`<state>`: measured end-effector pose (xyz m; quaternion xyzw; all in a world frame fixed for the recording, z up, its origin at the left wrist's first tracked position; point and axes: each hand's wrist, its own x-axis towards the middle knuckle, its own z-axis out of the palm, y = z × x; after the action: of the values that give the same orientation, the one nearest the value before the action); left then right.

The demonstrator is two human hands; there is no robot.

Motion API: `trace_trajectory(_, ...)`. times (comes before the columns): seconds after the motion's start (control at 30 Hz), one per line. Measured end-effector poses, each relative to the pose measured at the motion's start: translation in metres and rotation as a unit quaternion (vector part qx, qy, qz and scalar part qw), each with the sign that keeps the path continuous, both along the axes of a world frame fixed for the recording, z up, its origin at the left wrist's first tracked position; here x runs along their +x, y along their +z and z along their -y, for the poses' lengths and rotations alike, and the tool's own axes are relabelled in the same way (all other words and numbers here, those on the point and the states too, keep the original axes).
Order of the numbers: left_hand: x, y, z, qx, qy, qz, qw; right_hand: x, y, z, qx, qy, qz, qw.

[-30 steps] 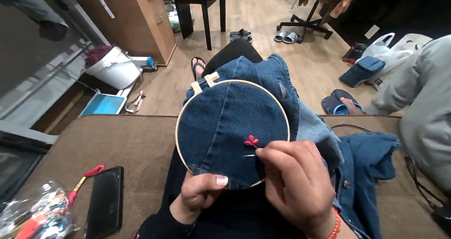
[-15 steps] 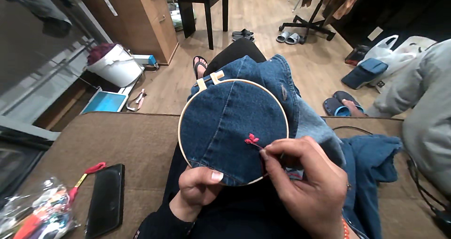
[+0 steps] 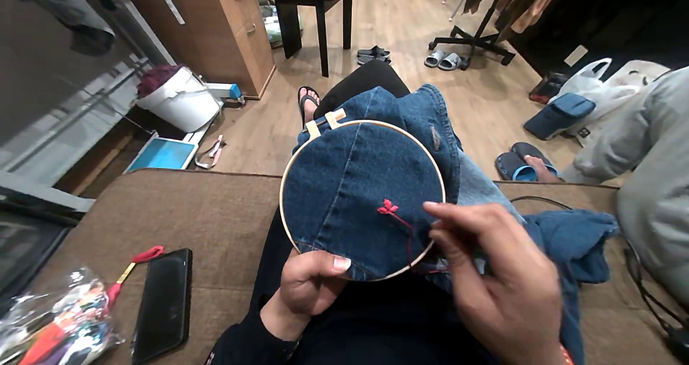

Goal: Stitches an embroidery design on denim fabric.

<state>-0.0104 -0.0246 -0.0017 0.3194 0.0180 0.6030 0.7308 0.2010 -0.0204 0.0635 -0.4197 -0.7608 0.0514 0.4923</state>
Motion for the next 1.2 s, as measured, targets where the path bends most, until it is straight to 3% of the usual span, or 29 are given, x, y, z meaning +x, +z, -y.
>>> trace_trajectory(0.17,-0.001,-0.001,-0.001,0.004,-0.009,-0.001,1.0,0.009,0.011,0.009,-0.069,0.029,-0.102,0.992)
trace_trajectory(0.5,-0.003,-0.011,-0.004,0.029,-0.021,0.002,0.999,-0.016,-0.003,0.007,-0.029,-0.011,-0.009,0.999)
trace_trajectory(1.2,-0.004,-0.014,-0.004,0.05,-0.014,-0.001,0.999,-0.016,0.0,0.008,-0.033,-0.015,-0.009,0.999)
